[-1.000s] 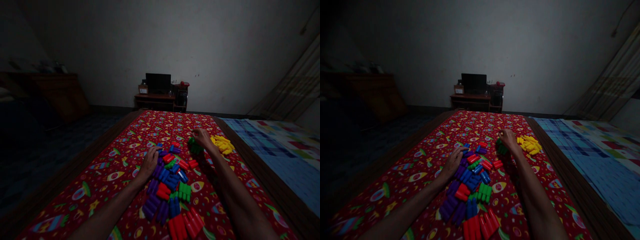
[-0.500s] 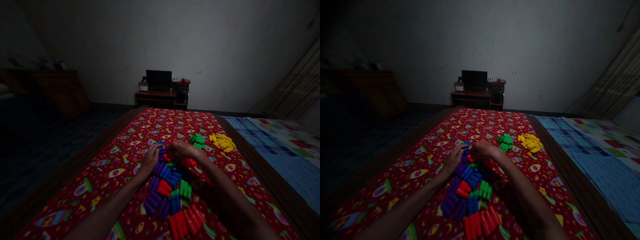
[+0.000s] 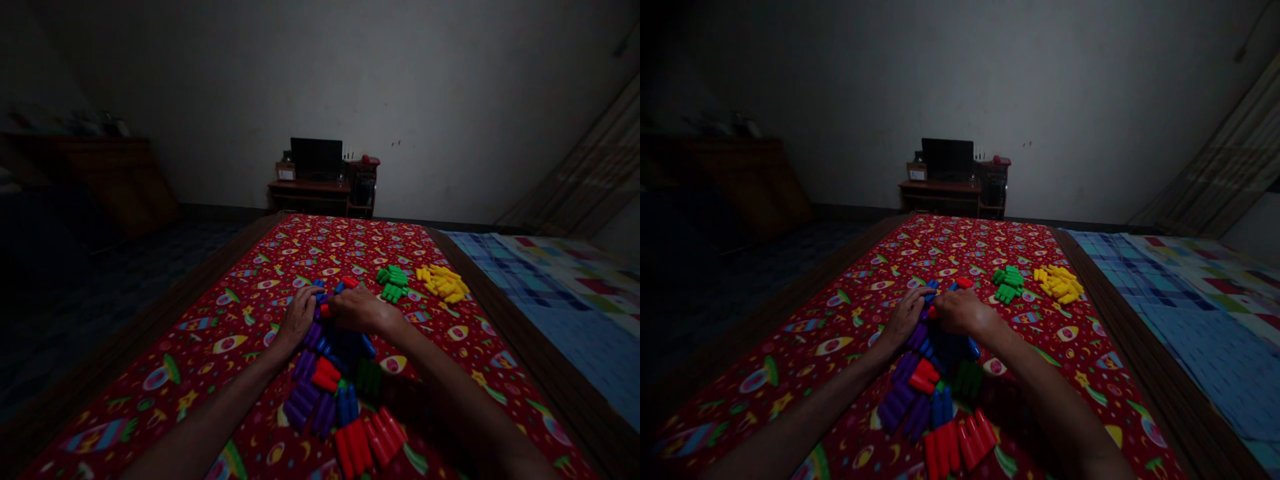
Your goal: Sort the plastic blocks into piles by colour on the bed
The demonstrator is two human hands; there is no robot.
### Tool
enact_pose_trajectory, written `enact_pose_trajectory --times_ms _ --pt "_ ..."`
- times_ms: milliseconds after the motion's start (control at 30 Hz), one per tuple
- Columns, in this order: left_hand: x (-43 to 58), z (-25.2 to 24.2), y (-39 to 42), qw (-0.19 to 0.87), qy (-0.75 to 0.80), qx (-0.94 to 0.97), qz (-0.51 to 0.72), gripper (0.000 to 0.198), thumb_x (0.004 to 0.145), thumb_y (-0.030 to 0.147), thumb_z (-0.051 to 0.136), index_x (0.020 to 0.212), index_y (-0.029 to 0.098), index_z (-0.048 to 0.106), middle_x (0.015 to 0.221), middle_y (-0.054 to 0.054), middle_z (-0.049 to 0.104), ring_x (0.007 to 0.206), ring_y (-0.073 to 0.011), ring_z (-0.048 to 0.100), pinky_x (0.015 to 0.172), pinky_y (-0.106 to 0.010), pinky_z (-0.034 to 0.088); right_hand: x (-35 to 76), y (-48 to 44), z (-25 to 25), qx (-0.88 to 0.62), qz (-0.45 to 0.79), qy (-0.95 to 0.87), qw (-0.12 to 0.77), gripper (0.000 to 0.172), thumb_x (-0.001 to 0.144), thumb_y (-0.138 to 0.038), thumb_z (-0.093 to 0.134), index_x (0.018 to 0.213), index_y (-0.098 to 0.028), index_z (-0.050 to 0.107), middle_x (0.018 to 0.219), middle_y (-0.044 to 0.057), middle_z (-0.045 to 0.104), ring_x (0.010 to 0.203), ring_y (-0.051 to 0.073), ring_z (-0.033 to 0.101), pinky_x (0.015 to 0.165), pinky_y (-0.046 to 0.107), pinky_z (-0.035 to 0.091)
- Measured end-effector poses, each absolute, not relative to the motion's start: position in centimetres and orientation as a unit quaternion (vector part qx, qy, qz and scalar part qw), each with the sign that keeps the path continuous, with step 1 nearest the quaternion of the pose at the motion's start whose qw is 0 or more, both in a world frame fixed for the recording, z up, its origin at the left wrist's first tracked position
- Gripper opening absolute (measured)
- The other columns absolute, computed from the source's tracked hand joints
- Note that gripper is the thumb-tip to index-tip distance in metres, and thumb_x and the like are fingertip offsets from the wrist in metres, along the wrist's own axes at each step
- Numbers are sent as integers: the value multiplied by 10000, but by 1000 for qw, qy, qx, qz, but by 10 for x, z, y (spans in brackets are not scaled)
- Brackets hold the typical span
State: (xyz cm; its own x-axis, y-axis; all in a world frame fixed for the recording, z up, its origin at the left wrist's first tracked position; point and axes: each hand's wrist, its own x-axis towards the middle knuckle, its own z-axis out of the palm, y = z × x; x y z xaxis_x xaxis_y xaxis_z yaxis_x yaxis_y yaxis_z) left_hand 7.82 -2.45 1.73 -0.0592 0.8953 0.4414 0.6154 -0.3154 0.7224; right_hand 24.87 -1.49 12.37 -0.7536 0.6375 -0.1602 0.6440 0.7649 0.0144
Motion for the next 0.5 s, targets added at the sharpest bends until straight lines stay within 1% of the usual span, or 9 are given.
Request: enact_pose_trajectory --times_ms 67,133,233,367,433,500 --pt "77 17 -24 150 564 672 456 376 900 289 321 1053 187 648 1143 -89 627 1124 -208 560 1037 -403 418 251 -7 122 326 -46 940 87 271 823 -240 613 1088 -194 647 1026 92 701 924 209 648 645 237 407" --pt "77 16 -23 147 563 675 453 378 901 289 317 1050 181 647 1138 -93 628 1125 -210 559 1041 -409 415 256 2 124 317 -78 941 86 256 806 -233 618 1058 -200 654 1007 76 702 895 193 643 611 222 386" --pt "77 14 -22 143 564 671 461 369 902 294 321 1041 186 645 1132 -89 631 1124 -210 559 1041 -411 417 271 15 133 332 -104 937 33 273 786 -174 617 1054 -197 658 978 64 703 856 171 633 599 207 365" --pt "77 14 -23 146 558 672 464 357 905 297 333 1031 193 650 1129 -83 633 1114 -206 565 1033 -404 426 298 41 136 417 -115 900 -46 287 791 -115 570 1055 -179 666 924 58 714 804 150 636 604 193 373" --pt "77 15 -23 146 557 674 463 357 907 288 332 1030 192 653 1137 -84 631 1114 -207 565 1031 -408 428 310 56 129 467 -107 875 -61 287 793 -121 561 1050 -175 675 917 60 720 807 155 642 626 196 392" --pt "77 15 -23 142 558 674 463 353 904 276 333 1023 191 655 1135 -85 633 1112 -207 566 1028 -410 431 320 69 119 507 -88 855 -60 285 786 -144 570 1043 -173 689 941 71 722 852 175 646 666 209 411"
